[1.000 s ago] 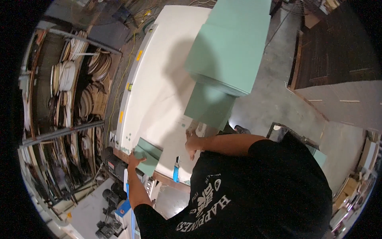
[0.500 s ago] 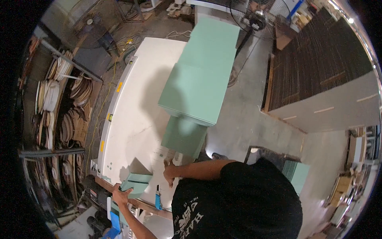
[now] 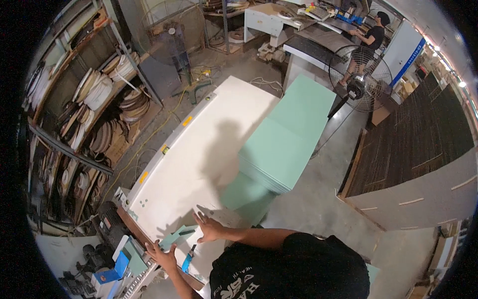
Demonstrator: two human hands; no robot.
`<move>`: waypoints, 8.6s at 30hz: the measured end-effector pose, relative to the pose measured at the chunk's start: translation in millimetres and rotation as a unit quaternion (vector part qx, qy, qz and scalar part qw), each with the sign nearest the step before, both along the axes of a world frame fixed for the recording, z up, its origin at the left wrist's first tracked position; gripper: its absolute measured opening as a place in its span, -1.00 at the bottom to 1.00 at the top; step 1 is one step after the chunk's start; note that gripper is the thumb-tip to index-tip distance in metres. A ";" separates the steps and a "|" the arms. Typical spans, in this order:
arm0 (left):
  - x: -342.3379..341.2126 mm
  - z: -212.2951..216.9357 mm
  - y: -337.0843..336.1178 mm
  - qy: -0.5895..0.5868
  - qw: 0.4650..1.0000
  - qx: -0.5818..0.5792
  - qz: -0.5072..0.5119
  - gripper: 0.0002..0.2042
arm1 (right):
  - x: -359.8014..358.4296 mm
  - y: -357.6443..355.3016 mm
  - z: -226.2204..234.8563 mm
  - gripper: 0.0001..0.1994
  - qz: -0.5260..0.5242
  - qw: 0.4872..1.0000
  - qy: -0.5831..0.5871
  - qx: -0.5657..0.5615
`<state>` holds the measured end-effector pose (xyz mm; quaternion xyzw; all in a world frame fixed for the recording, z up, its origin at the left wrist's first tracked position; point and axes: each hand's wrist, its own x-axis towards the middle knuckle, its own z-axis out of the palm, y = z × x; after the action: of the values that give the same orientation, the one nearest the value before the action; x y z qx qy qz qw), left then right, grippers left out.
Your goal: The worker trims the edges of green boards using a utility knife and then stacks them onto a pile.
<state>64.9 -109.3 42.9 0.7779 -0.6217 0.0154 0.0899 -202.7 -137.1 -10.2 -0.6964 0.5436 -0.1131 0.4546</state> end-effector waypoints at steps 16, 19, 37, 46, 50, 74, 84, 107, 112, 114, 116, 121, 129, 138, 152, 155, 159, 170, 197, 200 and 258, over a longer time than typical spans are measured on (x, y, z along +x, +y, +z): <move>-16.2 -8.5 -0.5 0.291 0.953 -0.080 -0.023 -0.10 | 34.5 -19.4 6.6 -0.26 -0.014 0.993 -0.100 -0.060; -12.0 -6.9 3.5 0.387 0.920 -0.053 -0.004 -0.21 | 31.8 -22.9 5.0 -0.40 -0.026 0.989 -0.082 -0.124; -33.9 36.2 26.1 0.438 0.889 -0.048 -0.128 -0.53 | -17.5 -10.9 24.1 -0.32 -0.060 0.907 -0.325 0.260; -90.2 58.1 47.4 0.260 0.873 -0.130 -0.392 -0.55 | -47.5 35.9 114.1 -0.30 -0.305 0.643 -0.529 0.462; -120.2 56.1 41.7 0.225 0.824 -0.169 -0.493 -0.53 | -66.8 63.0 72.1 -0.41 -0.328 0.665 -0.538 0.401; -255.4 37.5 -11.6 0.707 0.571 0.413 -0.058 -0.34 | -185.9 134.0 96.6 -0.24 -0.586 0.697 -0.359 0.206; -285.9 29.7 -37.0 0.427 0.761 0.424 -0.242 -0.21 | -175.8 136.1 93.0 -0.32 -0.567 0.709 -0.367 0.203; -305.0 29.5 -111.2 0.265 0.855 0.334 -0.296 -0.34 | -187.8 114.8 65.6 -0.50 -0.662 0.637 -0.343 0.195; -304.7 36.7 -110.2 0.258 0.861 0.340 -0.277 -0.35 | -197.1 115.1 82.7 -0.49 -0.592 0.705 -0.339 0.192; -302.7 41.0 -107.9 0.279 0.856 0.333 -0.279 -0.39 | -202.4 113.5 83.4 -0.46 -0.567 0.720 -0.338 0.213; -299.6 33.2 -103.9 0.293 0.863 0.313 -0.268 -0.40 | -207.2 113.5 78.7 -0.46 -0.548 0.731 -0.337 0.227; -302.0 25.7 -93.9 0.330 0.854 0.321 -0.241 -0.36 | -210.6 120.7 65.8 -0.45 -0.521 0.751 -0.337 0.225; -265.8 10.2 -70.0 0.420 0.888 -0.062 -0.176 -0.40 | -216.4 122.4 47.8 -0.39 -0.552 0.790 -0.230 0.133; 24.7 -91.5 -45.1 0.883 0.235 -0.154 0.377 -0.27 | -188.2 138.7 96.5 -0.54 -0.361 0.855 0.056 -0.368; 29.3 -85.8 -15.3 0.866 0.314 -0.205 0.332 -0.70 | -147.0 76.1 159.3 -0.91 -0.298 0.905 -0.160 -0.259; -22.6 -49.2 16.3 0.928 0.293 -0.092 0.213 -0.81 | -148.4 75.8 148.5 -0.80 -0.343 0.896 -0.257 -0.116; -80.9 -24.8 34.3 0.956 0.277 0.044 0.084 -0.74 | -143.9 58.4 151.1 -0.17 -0.267 0.875 -0.397 0.074; -163.2 21.5 12.1 0.928 0.252 0.271 0.042 -0.41 | -149.2 46.2 154.8 0.46 -0.144 0.907 -0.395 -0.031; -257.9 1.8 -50.9 0.529 0.805 0.220 -0.153 -0.55 | -172.2 137.0 79.8 -0.59 -0.497 0.863 -0.082 0.029; -265.5 29.0 -55.5 0.419 0.873 0.180 -0.177 -0.55 | -186.2 133.7 81.2 -0.57 -0.454 0.890 0.000 0.045; 180.0 -107.3 -31.5 0.011 0.985 0.036 0.168 -0.25 | -192.9 65.2 86.6 -0.56 -0.358 0.892 -0.013 -0.274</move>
<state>244.9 -140.8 -64.4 0.8740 -0.4815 -0.0007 0.0653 -395.6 -71.9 76.4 -0.5501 0.6976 -0.4219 0.1810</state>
